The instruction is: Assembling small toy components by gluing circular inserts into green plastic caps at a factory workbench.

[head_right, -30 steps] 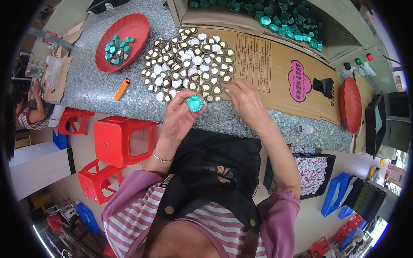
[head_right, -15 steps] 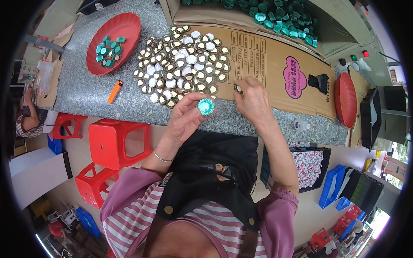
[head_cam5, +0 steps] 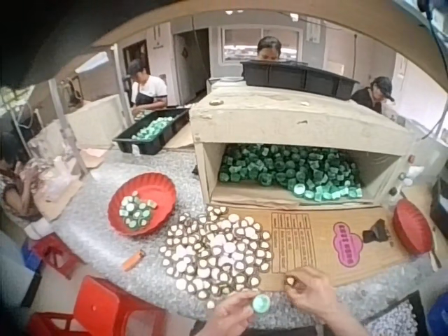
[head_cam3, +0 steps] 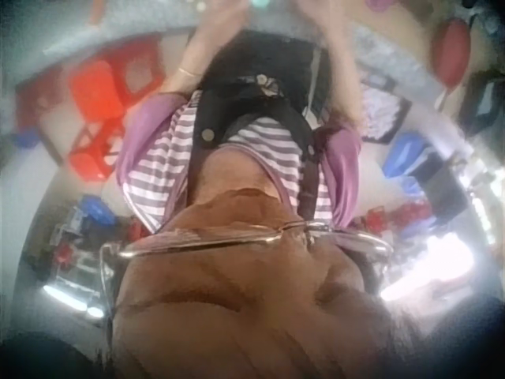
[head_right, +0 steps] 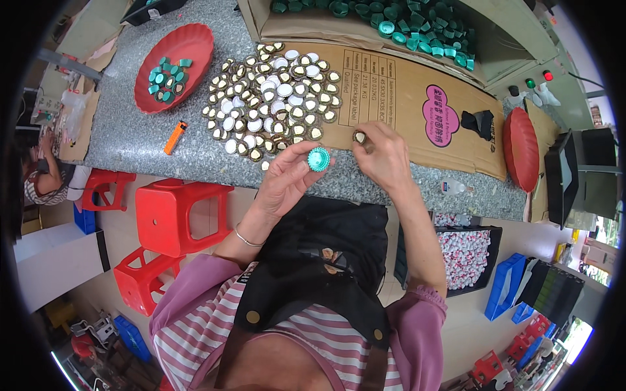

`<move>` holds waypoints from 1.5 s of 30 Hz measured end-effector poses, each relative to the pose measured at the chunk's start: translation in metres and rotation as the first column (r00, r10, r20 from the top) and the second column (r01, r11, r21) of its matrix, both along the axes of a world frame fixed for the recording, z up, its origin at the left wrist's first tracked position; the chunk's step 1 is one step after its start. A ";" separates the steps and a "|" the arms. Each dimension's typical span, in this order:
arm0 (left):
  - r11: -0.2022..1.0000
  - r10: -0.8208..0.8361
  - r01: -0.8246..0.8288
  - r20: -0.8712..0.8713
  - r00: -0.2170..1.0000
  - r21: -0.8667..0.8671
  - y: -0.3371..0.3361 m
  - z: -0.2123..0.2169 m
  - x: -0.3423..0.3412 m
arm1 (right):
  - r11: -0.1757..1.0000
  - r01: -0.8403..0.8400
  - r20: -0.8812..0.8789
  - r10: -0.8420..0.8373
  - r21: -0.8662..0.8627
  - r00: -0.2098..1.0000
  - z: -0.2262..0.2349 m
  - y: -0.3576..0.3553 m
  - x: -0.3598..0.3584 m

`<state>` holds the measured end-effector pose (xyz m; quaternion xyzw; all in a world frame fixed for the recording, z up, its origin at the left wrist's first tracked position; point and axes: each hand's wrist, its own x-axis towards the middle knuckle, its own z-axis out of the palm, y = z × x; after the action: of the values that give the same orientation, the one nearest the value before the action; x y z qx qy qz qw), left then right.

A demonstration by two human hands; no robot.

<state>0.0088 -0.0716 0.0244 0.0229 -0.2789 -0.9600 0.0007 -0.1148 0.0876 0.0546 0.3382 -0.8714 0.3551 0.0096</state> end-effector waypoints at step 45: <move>0.992 -0.070 0.062 -0.070 0.995 -0.107 0.043 -0.017 -0.017 | 0.874 0.179 0.187 -0.104 -0.452 0.977 -0.001 0.029 0.066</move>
<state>-0.0078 -0.0288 0.0079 -0.0220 -0.3294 -0.9437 -0.0197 -0.0483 0.1167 0.0533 0.2323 -0.7810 0.5777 0.0481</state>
